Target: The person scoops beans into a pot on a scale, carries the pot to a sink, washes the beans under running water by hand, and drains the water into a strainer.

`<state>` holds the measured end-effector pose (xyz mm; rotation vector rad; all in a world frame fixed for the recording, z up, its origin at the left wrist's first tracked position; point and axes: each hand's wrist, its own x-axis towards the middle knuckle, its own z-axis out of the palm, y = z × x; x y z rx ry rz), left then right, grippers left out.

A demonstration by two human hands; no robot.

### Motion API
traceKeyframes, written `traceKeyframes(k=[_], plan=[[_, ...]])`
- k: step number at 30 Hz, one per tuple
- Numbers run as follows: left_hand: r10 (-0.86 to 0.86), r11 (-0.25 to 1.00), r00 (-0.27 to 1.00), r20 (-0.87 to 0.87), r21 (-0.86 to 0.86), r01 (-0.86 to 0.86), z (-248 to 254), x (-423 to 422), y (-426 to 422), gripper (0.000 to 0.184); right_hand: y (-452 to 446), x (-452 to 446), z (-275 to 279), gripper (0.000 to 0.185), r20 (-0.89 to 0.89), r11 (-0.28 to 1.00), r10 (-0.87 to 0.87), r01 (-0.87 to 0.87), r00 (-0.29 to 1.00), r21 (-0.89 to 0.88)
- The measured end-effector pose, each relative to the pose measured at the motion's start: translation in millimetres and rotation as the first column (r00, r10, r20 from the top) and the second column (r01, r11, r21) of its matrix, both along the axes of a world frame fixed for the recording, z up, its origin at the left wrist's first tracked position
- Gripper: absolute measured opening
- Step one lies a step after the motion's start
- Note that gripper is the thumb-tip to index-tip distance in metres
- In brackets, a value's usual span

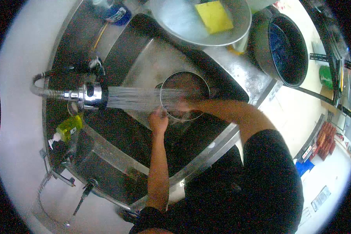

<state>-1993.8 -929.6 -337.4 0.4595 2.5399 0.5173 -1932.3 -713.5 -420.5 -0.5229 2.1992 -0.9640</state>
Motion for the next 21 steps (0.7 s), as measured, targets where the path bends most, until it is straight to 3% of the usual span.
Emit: traceKeyframes(k=[3,6,8,10,13,15,18,21], plan=[[0.004,0.989,0.995,-0.095,0.146,0.01,-11,3,-3,0.043,34,-11,33,0.049,0.003,0.995,-0.04,0.039,0.999,0.097],[0.096,0.986,0.974,-0.204,0.155,-0.065,-12,12,6,0.027,58,-38,60,0.049,0.005,0.92,-0.2,0.186,0.98,0.345],[0.108,0.982,0.982,-0.154,0.171,-0.081,1,7,11,0.024,48,-52,69,0.05,0.044,0.865,-0.273,0.225,0.961,0.448],[0.097,0.982,0.985,-0.145,0.175,-0.071,6,4,13,0.023,29,-51,66,0.05,0.052,0.872,-0.251,0.202,0.967,0.447],[0.059,0.99,0.985,-0.164,0.134,-0.038,11,5,11,0.023,-7,-8,5,0.061,-0.228,0.952,-0.056,0.121,0.972,0.282],[0.047,0.996,0.985,-0.168,0.077,-0.034,31,-2,17,0.023,0,33,-40,0.058,-0.492,0.988,-0.021,0.095,0.87,0.125],[0.011,0.999,0.985,-0.174,0.039,-0.004,24,-7,19,0.022,47,28,-15,0.059,-0.293,0.989,0.086,-0.046,0.952,0.139],[0.052,0.996,0.976,-0.214,0.085,-0.034,23,-3,22,0.023,78,4,5,0.061,-0.217,0.965,0.01,0.048,0.976,0.258]])
